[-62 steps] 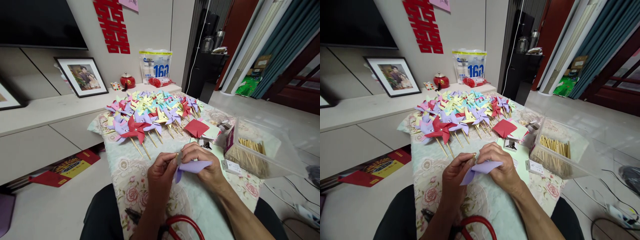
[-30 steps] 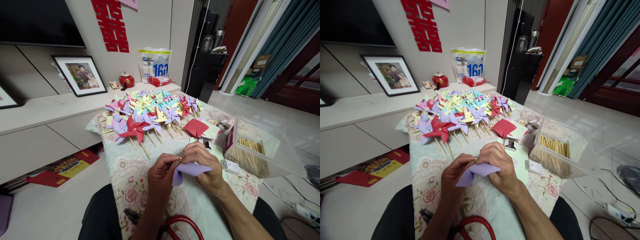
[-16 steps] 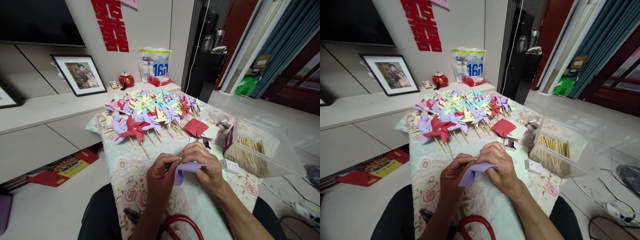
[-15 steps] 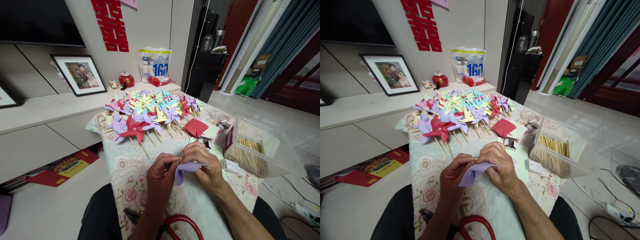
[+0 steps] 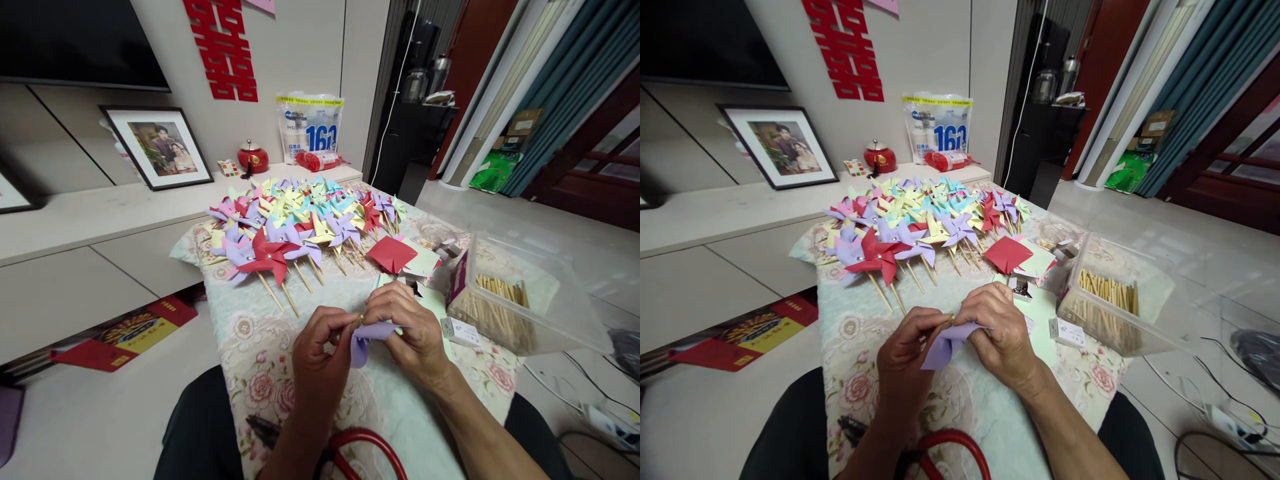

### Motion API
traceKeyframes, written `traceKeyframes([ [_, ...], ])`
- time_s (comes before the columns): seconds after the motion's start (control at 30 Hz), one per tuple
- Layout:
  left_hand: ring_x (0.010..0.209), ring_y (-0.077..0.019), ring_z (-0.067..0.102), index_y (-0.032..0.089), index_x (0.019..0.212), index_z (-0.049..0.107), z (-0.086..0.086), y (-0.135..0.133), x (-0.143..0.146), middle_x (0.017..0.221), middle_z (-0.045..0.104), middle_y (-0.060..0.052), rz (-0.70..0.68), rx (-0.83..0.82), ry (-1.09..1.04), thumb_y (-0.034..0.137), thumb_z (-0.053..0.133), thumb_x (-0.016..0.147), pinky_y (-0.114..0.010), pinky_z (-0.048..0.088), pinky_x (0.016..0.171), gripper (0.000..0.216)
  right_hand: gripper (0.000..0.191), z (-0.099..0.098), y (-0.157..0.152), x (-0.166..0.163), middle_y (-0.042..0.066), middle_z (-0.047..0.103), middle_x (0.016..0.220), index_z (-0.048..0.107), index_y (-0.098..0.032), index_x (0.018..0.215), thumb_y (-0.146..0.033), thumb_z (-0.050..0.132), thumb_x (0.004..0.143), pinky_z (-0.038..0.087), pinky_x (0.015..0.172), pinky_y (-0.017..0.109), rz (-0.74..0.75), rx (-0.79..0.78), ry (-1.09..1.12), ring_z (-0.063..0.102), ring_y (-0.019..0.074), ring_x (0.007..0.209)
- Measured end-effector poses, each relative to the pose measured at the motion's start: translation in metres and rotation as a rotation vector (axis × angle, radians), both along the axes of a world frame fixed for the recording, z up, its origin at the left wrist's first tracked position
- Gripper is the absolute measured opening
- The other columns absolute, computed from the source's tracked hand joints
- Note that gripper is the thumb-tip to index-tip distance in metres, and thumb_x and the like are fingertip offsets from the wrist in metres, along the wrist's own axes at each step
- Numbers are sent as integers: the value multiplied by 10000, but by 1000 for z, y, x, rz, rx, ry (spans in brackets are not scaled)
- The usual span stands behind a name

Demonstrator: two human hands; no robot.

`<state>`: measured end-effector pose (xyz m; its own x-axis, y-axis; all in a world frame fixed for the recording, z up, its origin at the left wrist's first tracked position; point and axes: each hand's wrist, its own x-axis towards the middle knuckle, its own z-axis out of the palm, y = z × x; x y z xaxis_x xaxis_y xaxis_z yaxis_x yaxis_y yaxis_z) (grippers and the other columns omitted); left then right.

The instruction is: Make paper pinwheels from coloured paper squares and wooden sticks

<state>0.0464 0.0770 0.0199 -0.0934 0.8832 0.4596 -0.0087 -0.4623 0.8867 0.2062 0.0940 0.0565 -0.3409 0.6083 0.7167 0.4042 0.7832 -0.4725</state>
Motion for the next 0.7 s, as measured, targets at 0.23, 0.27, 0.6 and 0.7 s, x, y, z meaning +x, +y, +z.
traceKeyframes([
  [0.23,748,-125,600,227,958,722,-1,0,-1,861,646,-4,39,90,91,105,646,872,-230,443,651,167,195,0,0,-3,34,658,788,628,-201,880,-39,519,878,414,779,420,-18,8,15,606,210,804],
  [0.27,752,-122,596,228,965,717,-2,0,-1,865,643,-1,45,98,99,98,644,873,-228,441,653,175,188,-1,0,-3,36,657,790,626,-199,887,-40,528,875,415,777,419,-24,9,24,606,212,806],
  [0.6,757,-122,583,236,966,677,-6,-1,-1,864,635,13,46,101,70,80,634,872,-234,448,669,187,178,0,1,-1,57,690,854,688,-214,1050,-132,574,941,421,784,428,8,24,-8,618,230,837],
  [0.7,792,-132,608,231,970,676,-5,-1,0,879,643,3,32,96,76,85,626,881,-240,466,693,179,187,0,2,0,53,681,845,697,-222,1043,-130,574,936,424,790,428,-1,15,-15,619,229,832],
])
